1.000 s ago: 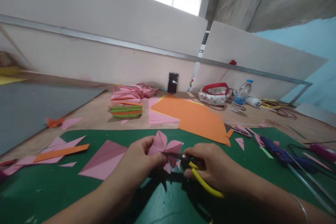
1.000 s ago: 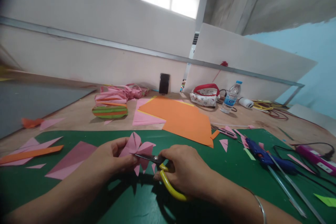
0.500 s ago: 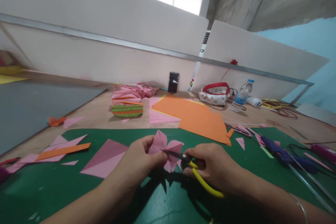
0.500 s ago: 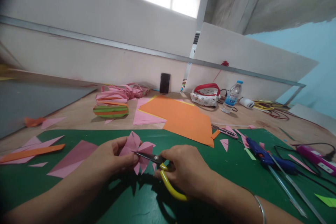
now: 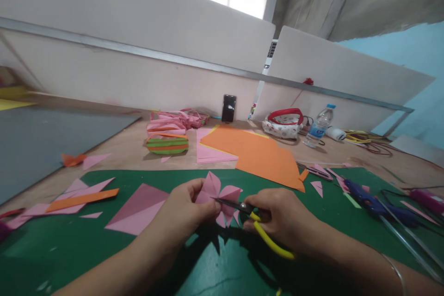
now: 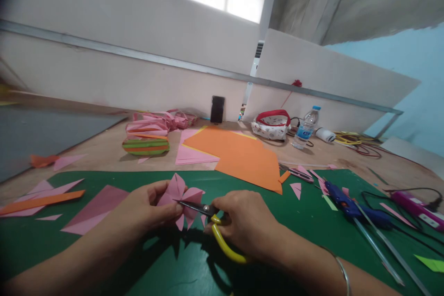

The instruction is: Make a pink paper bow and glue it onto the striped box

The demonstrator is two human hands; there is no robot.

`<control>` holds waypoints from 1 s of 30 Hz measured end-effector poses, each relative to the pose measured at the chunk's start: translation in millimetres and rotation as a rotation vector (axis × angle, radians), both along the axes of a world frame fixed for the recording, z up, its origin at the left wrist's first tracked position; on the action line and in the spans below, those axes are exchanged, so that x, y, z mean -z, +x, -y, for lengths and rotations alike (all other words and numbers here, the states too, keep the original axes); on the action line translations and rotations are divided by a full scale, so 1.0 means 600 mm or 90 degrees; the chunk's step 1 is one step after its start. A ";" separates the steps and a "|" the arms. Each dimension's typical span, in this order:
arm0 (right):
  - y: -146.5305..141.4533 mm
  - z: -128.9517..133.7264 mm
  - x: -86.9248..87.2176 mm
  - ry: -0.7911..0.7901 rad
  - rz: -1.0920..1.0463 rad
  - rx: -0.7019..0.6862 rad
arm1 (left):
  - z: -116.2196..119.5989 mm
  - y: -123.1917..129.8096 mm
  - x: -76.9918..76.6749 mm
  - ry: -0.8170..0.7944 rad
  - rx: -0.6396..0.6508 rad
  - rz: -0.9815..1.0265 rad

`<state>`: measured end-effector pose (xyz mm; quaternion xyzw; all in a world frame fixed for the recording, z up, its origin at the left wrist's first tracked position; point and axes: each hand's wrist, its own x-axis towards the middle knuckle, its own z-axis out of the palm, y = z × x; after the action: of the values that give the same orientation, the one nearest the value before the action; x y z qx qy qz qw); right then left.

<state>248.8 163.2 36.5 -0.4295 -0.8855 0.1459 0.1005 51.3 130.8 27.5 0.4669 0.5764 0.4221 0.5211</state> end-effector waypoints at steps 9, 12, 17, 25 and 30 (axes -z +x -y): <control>0.002 -0.001 0.002 0.002 0.000 -0.003 | 0.000 0.002 0.000 -0.003 -0.001 0.010; 0.002 -0.001 0.002 0.000 0.000 -0.003 | 0.001 0.002 0.000 -0.001 -0.004 0.016; 0.003 -0.001 -0.001 -0.012 -0.010 -0.020 | 0.000 0.003 0.000 0.009 -0.013 0.029; 0.018 -0.010 -0.015 -0.040 0.024 -0.023 | -0.007 -0.005 0.010 0.011 -0.031 0.086; 0.041 -0.022 -0.036 -0.059 0.083 -0.042 | -0.009 -0.009 0.013 0.000 -0.031 0.104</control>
<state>273.4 176.5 58.0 -0.4126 -0.8963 0.1615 0.0182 45.9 136.1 19.8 0.4164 0.5433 0.4714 0.5561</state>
